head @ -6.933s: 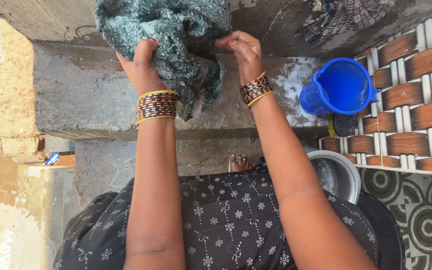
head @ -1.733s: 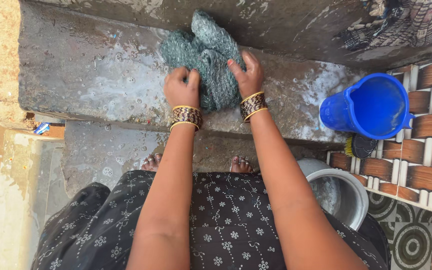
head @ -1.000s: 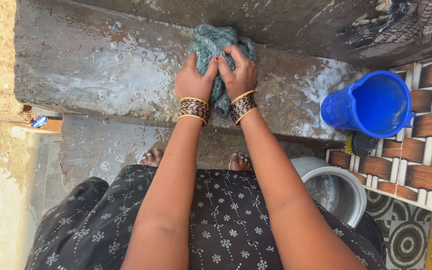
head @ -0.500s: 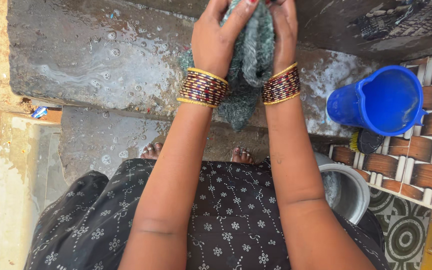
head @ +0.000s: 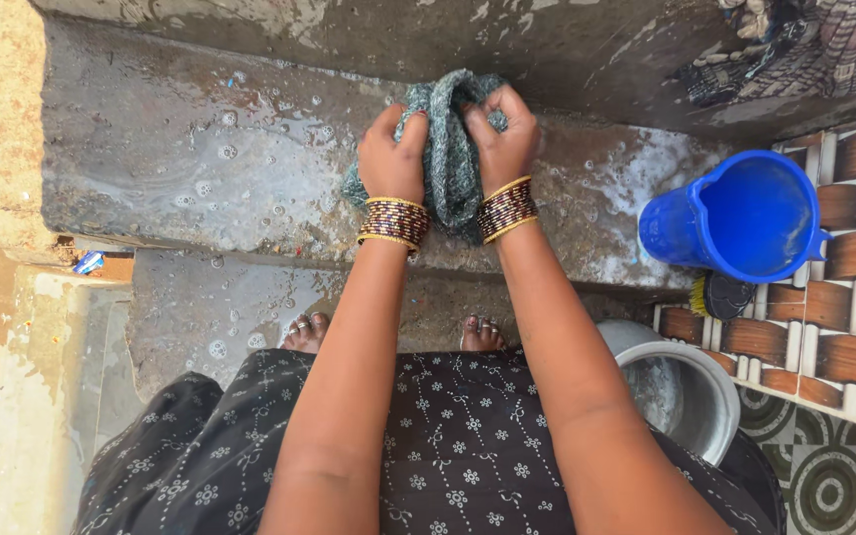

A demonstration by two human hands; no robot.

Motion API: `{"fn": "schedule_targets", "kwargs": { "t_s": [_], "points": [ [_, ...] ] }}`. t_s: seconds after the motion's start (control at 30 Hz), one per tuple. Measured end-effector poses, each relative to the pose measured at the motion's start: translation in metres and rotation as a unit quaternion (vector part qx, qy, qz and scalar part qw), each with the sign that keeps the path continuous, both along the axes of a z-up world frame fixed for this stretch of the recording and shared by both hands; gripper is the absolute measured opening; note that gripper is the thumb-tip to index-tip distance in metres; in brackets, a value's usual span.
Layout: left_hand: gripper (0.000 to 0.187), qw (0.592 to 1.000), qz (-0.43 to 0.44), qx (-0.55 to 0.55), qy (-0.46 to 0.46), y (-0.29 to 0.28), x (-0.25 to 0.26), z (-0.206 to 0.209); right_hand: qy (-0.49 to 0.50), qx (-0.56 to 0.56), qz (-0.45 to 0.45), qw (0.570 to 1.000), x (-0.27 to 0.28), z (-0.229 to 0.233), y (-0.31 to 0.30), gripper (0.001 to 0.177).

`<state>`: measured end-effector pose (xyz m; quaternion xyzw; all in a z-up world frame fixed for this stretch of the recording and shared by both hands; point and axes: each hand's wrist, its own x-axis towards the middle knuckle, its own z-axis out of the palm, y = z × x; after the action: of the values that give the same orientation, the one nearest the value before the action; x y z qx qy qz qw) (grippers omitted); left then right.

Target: The person washes a green door mat by scrubbing it with a brush and soap on concrete steps, then rinsing it with water from a blue mug.

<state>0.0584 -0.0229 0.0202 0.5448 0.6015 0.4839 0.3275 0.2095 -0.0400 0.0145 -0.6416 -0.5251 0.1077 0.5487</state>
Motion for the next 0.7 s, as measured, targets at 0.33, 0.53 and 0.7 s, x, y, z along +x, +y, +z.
{"fn": "schedule_targets", "kwargs": {
  "t_s": [0.33,0.53,0.7],
  "points": [
    [0.033,0.992,-0.09,0.064,0.064,-0.011,-0.014,0.014,-0.166,-0.038,-0.009,0.985,-0.012,0.012,-0.009,0.022],
    [0.044,0.977,-0.168,-0.129,-0.029,0.021,-0.017,-0.033,-0.071,-0.038,0.056,0.995,0.018,-0.049,-0.012,0.022],
    [0.057,0.989,-0.049,-0.127,-0.053,0.047,-0.041,-0.036,0.083,0.046,-0.173,0.98,0.071,-0.099,0.007,0.033]
  ]
}}
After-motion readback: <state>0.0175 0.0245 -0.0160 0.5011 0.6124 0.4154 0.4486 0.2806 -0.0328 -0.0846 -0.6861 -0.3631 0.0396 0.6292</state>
